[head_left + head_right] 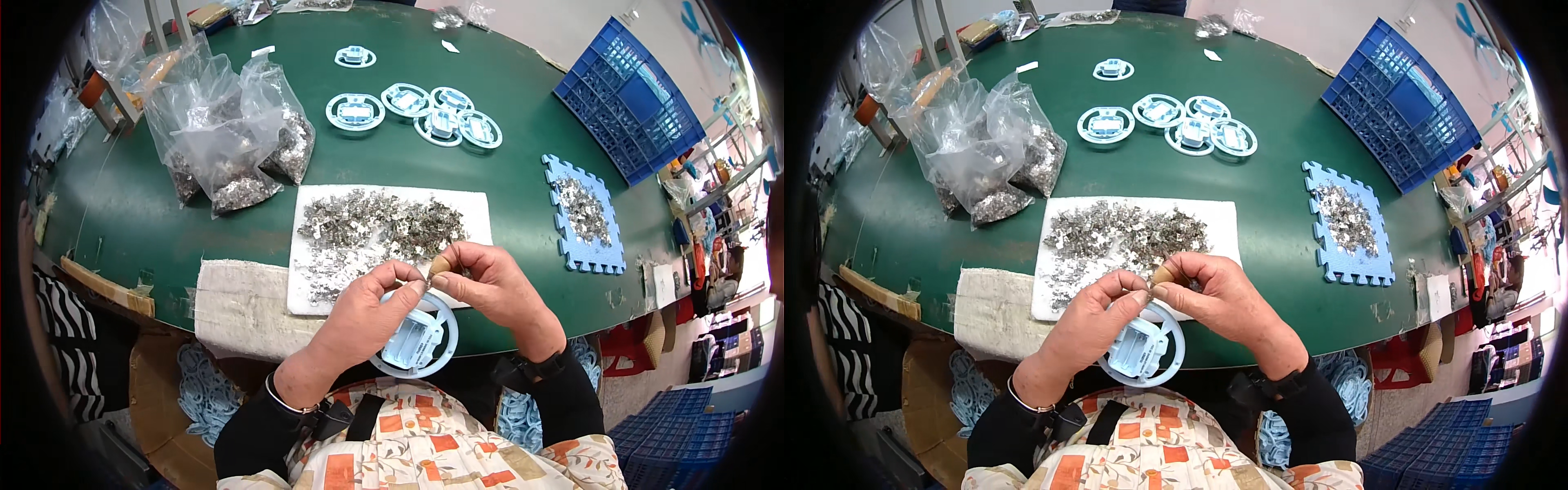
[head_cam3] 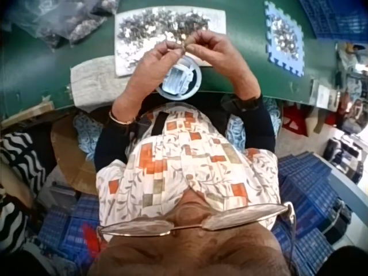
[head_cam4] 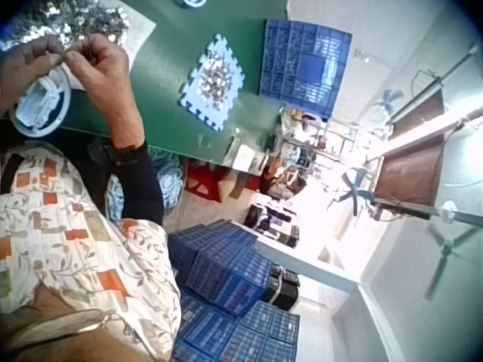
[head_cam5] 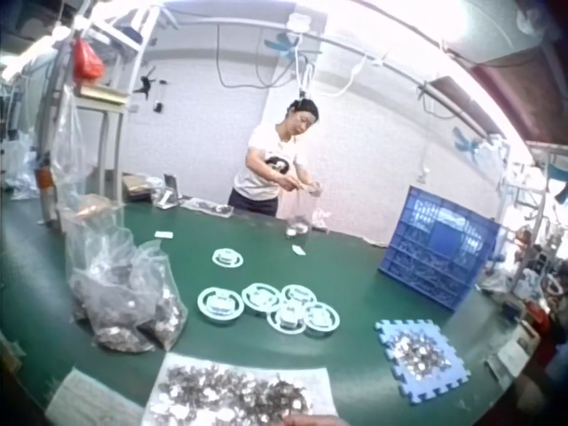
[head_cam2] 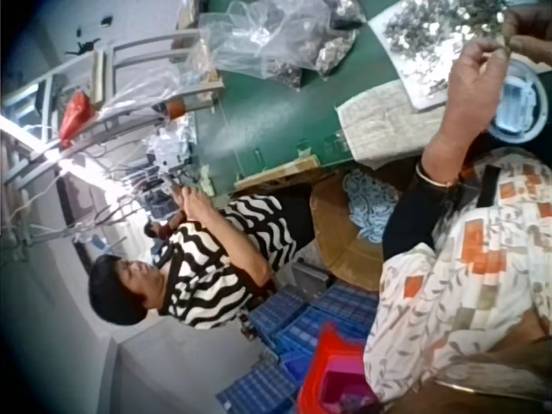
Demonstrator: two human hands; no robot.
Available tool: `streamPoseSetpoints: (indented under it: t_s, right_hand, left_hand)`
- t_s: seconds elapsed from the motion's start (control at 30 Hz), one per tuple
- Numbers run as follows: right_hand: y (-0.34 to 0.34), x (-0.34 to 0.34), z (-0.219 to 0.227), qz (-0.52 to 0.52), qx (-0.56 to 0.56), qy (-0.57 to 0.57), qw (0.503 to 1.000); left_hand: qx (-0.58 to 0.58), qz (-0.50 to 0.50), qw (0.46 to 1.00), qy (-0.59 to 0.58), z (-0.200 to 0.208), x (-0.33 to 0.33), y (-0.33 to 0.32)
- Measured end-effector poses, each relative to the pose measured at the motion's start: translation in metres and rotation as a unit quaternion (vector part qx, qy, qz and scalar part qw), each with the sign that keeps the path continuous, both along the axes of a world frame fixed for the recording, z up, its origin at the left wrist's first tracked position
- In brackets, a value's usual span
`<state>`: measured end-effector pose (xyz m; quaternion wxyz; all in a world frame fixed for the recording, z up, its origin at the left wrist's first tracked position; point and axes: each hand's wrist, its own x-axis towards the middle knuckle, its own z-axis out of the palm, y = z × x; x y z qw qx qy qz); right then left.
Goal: The person uses a small wooden-handled tool to press metal pins into a light blue plastic housing. They repeatedly pick up pins from a pile on a white paper and insert them into the housing, occasionally adjusting the housing or the pile of pins. The task is performed at a green table in a workshop setting with other workers visible in the background.
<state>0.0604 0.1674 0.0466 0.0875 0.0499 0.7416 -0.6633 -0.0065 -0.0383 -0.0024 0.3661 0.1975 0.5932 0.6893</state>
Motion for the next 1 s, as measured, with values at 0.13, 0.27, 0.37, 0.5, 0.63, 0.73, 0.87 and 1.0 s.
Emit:
streamPoseSetpoints:
  t_s: [0.13,0.27,0.37,0.5,0.63,0.73,0.87,1.0]
  right_hand:
    - [0.002,0.006,0.007,0.0,0.074,-0.022,0.997]
    - [0.01,0.011,0.004,0.003,0.038,-0.047,0.998]
    - [0.016,0.015,-0.003,-0.049,-0.073,-0.063,0.994]
    - [0.012,0.034,-0.007,-0.098,-0.088,-0.025,0.991]
    - [0.007,0.068,-0.028,-0.152,-0.129,-0.018,0.98]
    - [-0.005,0.08,-0.042,-0.171,-0.157,-0.011,0.973]
    - [-0.011,0.077,-0.047,-0.147,-0.171,0.019,0.974]
    - [-0.014,0.07,-0.044,-0.204,-0.189,0.045,0.959]
  left_hand:
    - [-0.064,0.016,0.993,0.096,0.01,0.005,0.002]
    - [-0.064,0.009,0.992,0.109,0.007,0.007,0.009]
    - [-0.045,0.006,0.998,0.043,0.008,0.004,0.012]
    - [0.069,0.049,0.988,-0.127,-0.001,0.001,0.0]
    - [0.016,0.025,0.997,-0.066,0.014,-0.008,0.004]
    - [0.127,0.106,0.985,0.04,-0.013,0.001,0.03]
    - [0.142,0.09,0.986,0.017,-0.01,0.008,0.022]
    - [0.186,0.043,0.981,-0.041,0.007,0.006,0.014]
